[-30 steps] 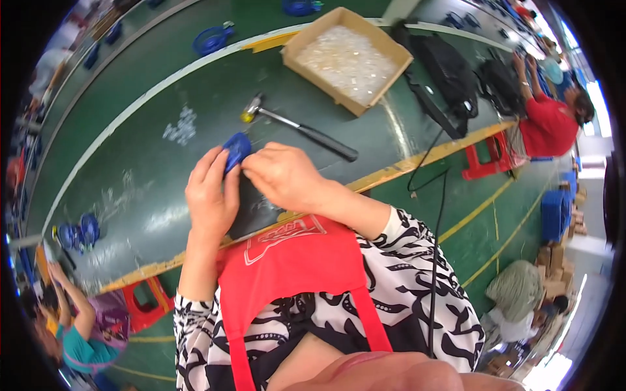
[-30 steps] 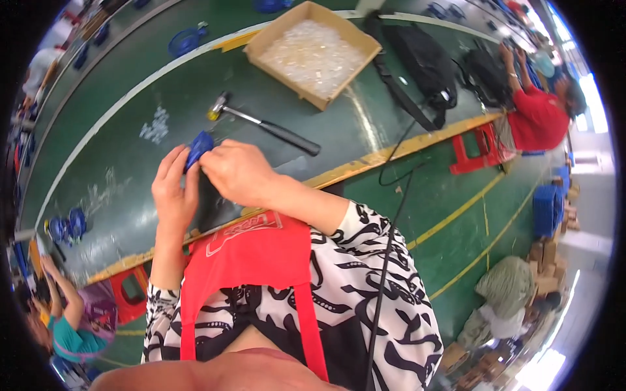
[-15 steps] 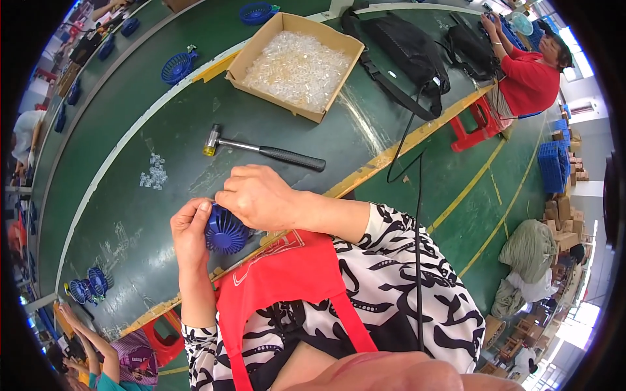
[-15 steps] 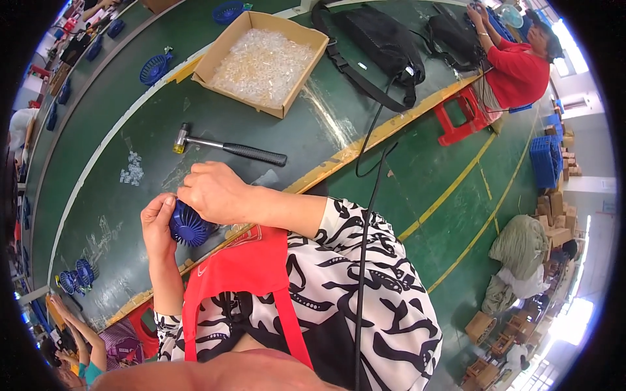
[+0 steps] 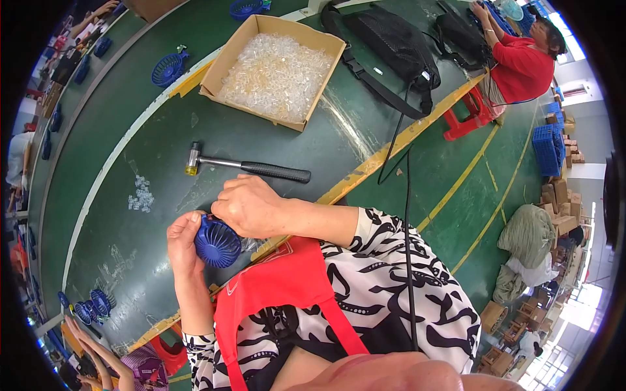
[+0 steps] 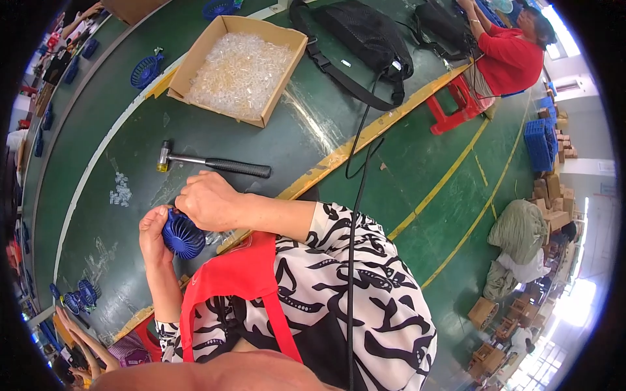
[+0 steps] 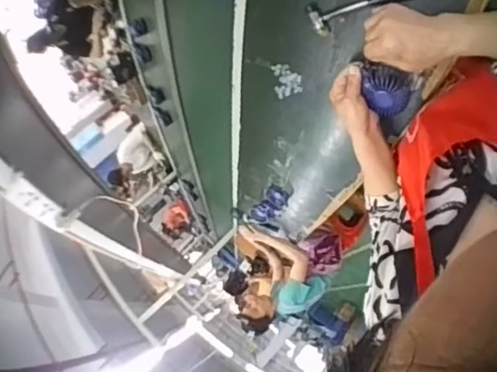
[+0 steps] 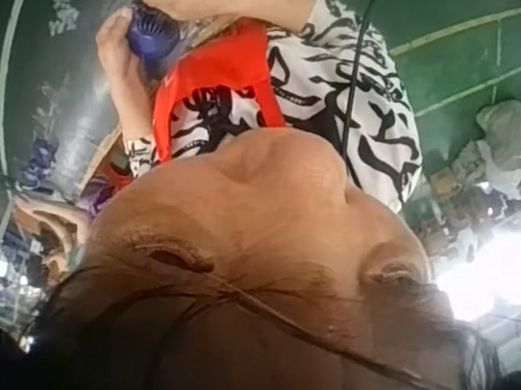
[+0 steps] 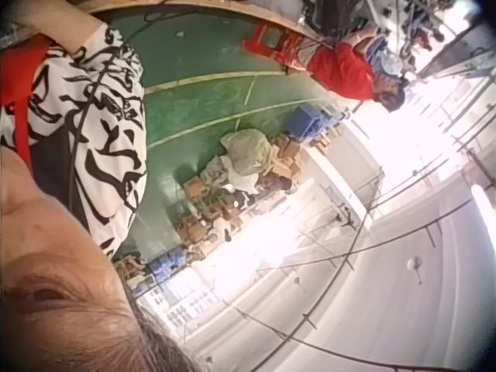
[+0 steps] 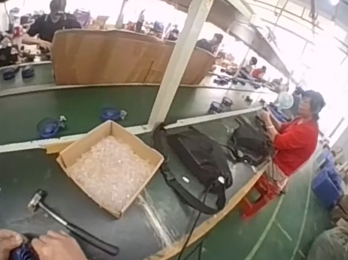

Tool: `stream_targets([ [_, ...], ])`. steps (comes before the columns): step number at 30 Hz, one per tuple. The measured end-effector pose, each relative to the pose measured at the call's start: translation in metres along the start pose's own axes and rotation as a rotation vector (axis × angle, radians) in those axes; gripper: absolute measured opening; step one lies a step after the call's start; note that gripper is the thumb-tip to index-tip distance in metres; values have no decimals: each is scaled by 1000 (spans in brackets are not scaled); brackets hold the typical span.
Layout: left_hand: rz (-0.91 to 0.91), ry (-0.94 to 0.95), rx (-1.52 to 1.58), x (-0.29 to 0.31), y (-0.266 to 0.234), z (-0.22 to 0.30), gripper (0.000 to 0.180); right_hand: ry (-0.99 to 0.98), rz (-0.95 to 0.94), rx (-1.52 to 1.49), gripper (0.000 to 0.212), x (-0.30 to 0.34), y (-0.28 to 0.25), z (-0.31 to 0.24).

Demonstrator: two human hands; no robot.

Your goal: The person assembles small fan housings by inserting components and small parts into the casings by hand, tapping them secure with a mallet, and placing the assembled units onto the conveyor belt.

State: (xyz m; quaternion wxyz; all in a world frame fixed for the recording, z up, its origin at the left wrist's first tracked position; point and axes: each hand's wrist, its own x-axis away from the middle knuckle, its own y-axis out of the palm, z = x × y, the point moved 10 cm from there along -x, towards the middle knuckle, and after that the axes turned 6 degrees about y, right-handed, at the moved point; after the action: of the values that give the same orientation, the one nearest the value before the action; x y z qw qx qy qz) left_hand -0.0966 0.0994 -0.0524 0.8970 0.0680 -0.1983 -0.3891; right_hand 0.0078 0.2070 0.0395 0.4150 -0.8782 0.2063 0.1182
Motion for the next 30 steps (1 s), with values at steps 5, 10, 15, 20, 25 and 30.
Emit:
stream_targets([
  [5,-23,-65,-48,-7,7,-6,12,40,-42,-33,9,-1,8,11],
  [10,20,-43,-319,-32,7,8,7,81,161,162,17,-15,-21,26],
  [15,12,66,-634,-47,15,27,11,190,56,416,17,-19,-6,59],
  [20,135,715,-1213,1,37,69,48,196,-26,416,9,-20,-7,68],
  [25,105,751,-1370,36,50,54,85,511,-199,234,15,-11,-10,96],
  [30,195,758,-1326,31,43,50,89,384,-6,6,18,-9,-43,47],
])
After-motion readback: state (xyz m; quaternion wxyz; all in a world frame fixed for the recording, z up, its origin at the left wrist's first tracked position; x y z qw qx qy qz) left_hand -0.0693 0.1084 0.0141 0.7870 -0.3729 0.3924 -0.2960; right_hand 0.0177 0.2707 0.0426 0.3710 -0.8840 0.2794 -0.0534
